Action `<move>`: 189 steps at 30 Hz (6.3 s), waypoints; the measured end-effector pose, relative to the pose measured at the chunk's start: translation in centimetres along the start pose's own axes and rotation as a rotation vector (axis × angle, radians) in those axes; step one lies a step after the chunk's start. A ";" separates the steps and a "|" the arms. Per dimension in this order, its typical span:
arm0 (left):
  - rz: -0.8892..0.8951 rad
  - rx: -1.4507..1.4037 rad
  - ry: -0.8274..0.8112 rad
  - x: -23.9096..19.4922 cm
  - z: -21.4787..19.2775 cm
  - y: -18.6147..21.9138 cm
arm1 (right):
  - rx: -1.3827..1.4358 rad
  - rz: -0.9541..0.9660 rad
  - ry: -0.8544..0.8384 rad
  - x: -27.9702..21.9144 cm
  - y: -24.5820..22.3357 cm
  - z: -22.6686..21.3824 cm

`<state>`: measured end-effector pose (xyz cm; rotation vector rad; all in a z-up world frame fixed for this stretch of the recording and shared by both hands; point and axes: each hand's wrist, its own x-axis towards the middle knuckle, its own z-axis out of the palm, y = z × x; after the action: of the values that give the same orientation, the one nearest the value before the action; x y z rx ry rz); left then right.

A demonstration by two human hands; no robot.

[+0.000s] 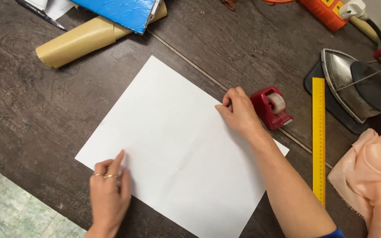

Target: The person tapes a large white sheet of paper to a wooden table. They place a curved brown paper pattern on top of the white sheet and smooth it down. Using a yellow ruler and a black pen, the person draws a straight line along the edge of the pattern onto the white paper.

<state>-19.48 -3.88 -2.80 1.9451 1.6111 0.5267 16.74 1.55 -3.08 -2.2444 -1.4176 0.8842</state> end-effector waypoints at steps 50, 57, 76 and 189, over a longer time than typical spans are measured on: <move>0.787 0.238 -0.509 15.3 14.4 24.4 | 0.545 0.353 0.031 -4.2 9.5 -10.9; 0.926 0.338 -0.671 19.2 16.7 26.5 | 0.683 0.308 0.066 -5.3 10.8 -10.8; 0.918 0.376 -0.674 18.9 16.1 26.6 | 0.558 0.353 0.209 -8.5 13.2 -9.0; -0.082 0.146 -0.688 13.2 6.4 16.1 | -0.024 0.002 -0.211 -11.3 -4.1 2.0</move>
<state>-0.59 5.90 1.90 1.8601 1.2860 -0.2861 9.12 -6.81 1.42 -2.2236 -1.5219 1.1393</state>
